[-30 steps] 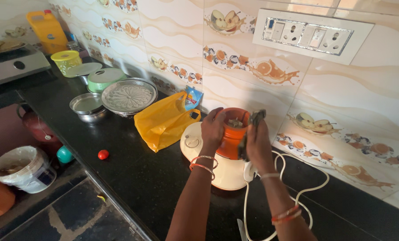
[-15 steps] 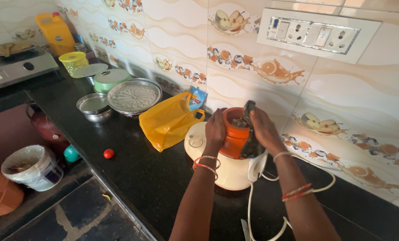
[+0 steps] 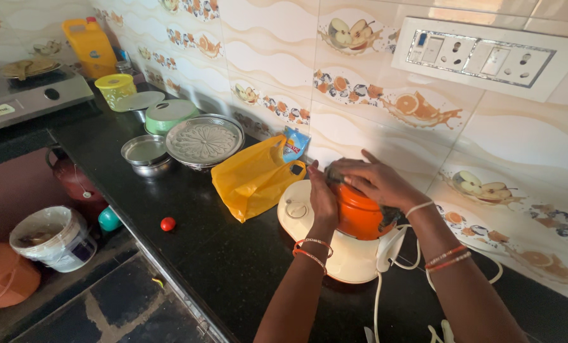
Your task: The person rinses a blender jar and its lid under the tap, wipes the jar, lid and a spoon with a cloth, then fits the jar onto the blender base and wipes the base and its cord.
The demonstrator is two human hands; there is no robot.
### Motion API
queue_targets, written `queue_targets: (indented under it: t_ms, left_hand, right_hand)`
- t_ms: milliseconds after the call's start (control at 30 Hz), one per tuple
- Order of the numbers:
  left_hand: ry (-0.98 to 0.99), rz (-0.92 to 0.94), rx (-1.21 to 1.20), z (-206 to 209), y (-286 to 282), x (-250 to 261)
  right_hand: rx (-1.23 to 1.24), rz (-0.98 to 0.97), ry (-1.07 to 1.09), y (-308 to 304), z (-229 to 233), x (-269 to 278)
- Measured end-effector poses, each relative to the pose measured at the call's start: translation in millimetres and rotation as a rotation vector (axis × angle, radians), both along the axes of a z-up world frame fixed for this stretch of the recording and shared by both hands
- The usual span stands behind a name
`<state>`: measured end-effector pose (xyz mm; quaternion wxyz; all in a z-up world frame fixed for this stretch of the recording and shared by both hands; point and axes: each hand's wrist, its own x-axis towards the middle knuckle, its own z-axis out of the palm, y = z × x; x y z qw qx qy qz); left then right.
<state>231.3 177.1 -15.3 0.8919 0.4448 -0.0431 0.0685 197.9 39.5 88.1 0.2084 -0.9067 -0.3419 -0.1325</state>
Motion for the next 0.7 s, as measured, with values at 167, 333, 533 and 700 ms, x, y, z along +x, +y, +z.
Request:
queue_targets:
  t_ms: [167,333,533,700]
  left_hand:
    - [-0.019,-0.076,-0.021,-3.9,3.4,-2.7]
    - [-0.065,-0.191,-0.041,-9.3,2.4,1.4]
    - [-0.155,-0.277,-0.035,-24.9,5.3,11.7]
    - [-0.127,-0.319,0.112,-14.1,21.3,0.2]
  right_hand:
    - [0.126,0.066,-0.037,8.2,-6.7,-32.9]
    - [0.145,0.021,-0.196,0.0,-18.1,-62.6]
    - [0.488,-0.094,0.104,-43.0,-30.9,-85.1]
    - [0.881,0.063,0.054,-66.8,-23.6,-103.1]
